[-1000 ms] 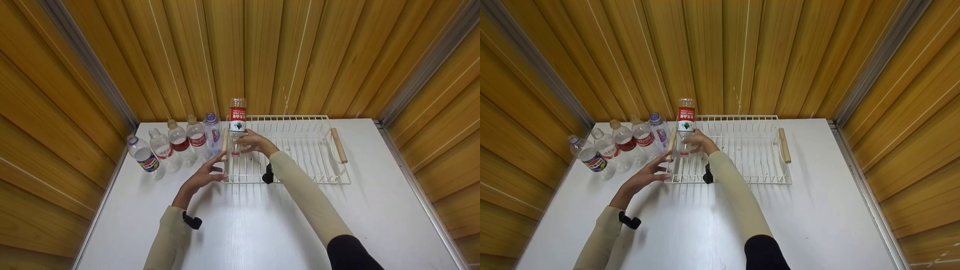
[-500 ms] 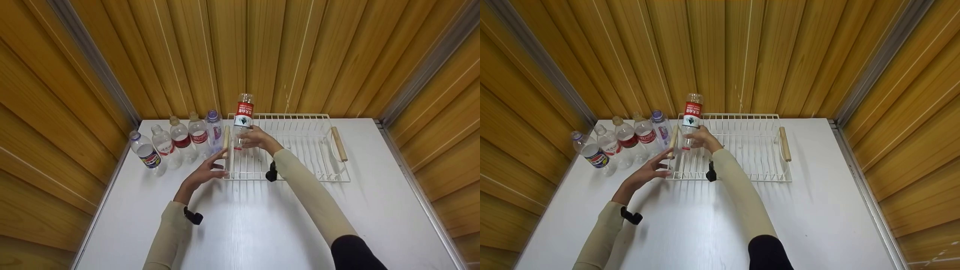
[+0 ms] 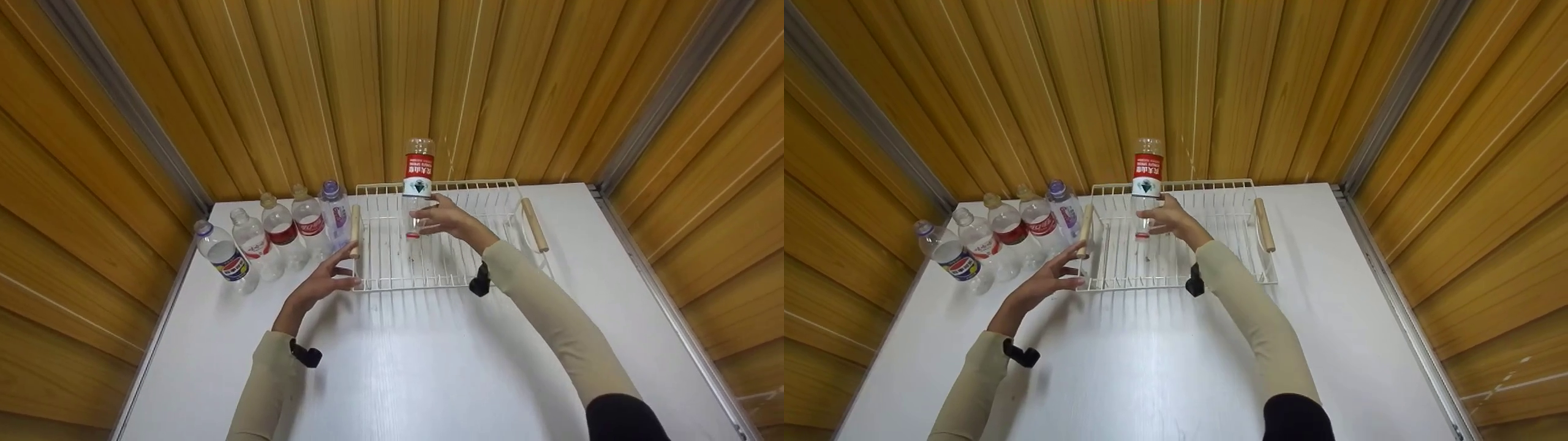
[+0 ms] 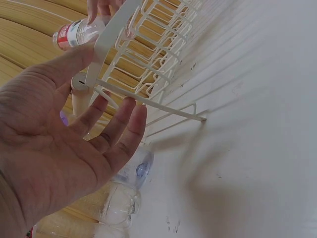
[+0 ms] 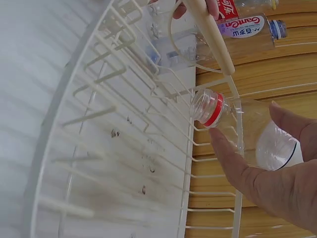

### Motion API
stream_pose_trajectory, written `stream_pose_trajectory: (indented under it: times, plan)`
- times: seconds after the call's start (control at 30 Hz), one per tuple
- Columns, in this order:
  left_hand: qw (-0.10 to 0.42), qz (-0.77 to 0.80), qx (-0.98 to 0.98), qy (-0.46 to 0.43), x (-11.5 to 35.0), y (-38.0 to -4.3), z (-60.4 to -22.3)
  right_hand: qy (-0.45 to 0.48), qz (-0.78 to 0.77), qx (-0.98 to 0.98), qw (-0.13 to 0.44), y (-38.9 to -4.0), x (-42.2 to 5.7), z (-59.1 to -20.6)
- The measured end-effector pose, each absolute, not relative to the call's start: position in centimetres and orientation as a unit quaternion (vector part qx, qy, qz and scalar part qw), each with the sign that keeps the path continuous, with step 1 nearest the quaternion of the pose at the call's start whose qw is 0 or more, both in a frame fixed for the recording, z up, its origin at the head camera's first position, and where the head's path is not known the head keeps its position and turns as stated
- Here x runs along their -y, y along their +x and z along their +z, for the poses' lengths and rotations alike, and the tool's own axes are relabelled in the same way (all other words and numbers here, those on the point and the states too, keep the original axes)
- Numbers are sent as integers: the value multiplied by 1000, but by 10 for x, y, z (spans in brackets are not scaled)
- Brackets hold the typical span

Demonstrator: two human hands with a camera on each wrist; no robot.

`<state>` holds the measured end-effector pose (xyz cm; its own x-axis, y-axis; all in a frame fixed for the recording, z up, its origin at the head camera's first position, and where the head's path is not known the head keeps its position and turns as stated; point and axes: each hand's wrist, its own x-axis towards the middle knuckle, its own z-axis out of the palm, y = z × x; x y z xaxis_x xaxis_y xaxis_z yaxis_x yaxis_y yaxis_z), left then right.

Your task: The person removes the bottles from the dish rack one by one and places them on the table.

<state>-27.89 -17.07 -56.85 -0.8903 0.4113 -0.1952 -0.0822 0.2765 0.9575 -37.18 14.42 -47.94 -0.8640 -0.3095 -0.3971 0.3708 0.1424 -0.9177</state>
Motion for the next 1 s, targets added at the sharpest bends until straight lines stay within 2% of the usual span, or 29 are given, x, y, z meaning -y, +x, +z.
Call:
stream_pose_trajectory:
  times: [0.5, 1.0]
  plan:
    - [203, 593, -771, 112, 171, -278, -569, -35, -578, -782, 231, -328, -215, -461]
    - [206, 597, -769, 102, 171, -278, -567, -29, -541, -815, 204, -312, -244, -473]
